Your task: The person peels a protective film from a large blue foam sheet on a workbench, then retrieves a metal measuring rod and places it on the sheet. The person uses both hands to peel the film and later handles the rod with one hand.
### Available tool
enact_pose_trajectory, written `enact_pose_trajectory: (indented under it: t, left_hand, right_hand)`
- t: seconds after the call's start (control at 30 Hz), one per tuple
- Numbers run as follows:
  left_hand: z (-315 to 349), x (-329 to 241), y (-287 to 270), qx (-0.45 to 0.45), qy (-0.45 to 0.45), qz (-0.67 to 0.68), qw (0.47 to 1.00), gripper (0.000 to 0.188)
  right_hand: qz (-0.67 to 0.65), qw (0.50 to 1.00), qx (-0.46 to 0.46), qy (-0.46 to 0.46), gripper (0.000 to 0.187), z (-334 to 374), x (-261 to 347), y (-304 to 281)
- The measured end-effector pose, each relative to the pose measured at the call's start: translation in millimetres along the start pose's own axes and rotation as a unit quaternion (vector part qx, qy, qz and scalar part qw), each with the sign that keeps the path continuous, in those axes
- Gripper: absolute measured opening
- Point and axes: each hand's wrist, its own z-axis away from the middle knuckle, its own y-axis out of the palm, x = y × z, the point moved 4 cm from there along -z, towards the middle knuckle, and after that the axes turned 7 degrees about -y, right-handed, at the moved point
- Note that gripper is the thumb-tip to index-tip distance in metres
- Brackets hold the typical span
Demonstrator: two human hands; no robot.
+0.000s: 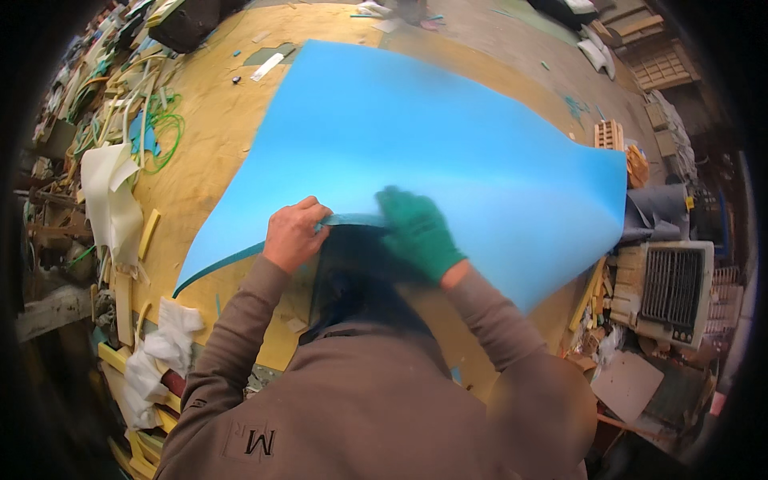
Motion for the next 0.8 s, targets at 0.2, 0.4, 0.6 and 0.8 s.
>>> enact_pose_trajectory:
  t: [0.2,0.4,0.6,0.8]
  left_hand:
    - [1.1,-2.9,-26.3,-0.003,0.036,-0.015,0.999,0.012]
    - [23.3,39.4,-74.8,-0.047,-0.112,0.257,0.959,0.025]
    - [12.9,32.4,-54.5,-0.151,-0.142,0.388,0.898,0.028]
    - [1.1,-1.8,-29.5,-0.065,-0.125,0.187,0.972,0.008]
  right_hand:
    - [-0.139,0.985,0.078,0.070,0.017,-35.9,21.8,34.1]
    - [-0.141,0.987,0.042,0.067,0.014,-34.8,-11.4,33.8]
    - [-0.138,0.987,0.068,0.053,0.017,-36.2,-19.7,50.2]
    - [-0.158,0.986,0.054,0.018,0.024,-27.8,-15.1,44.5]
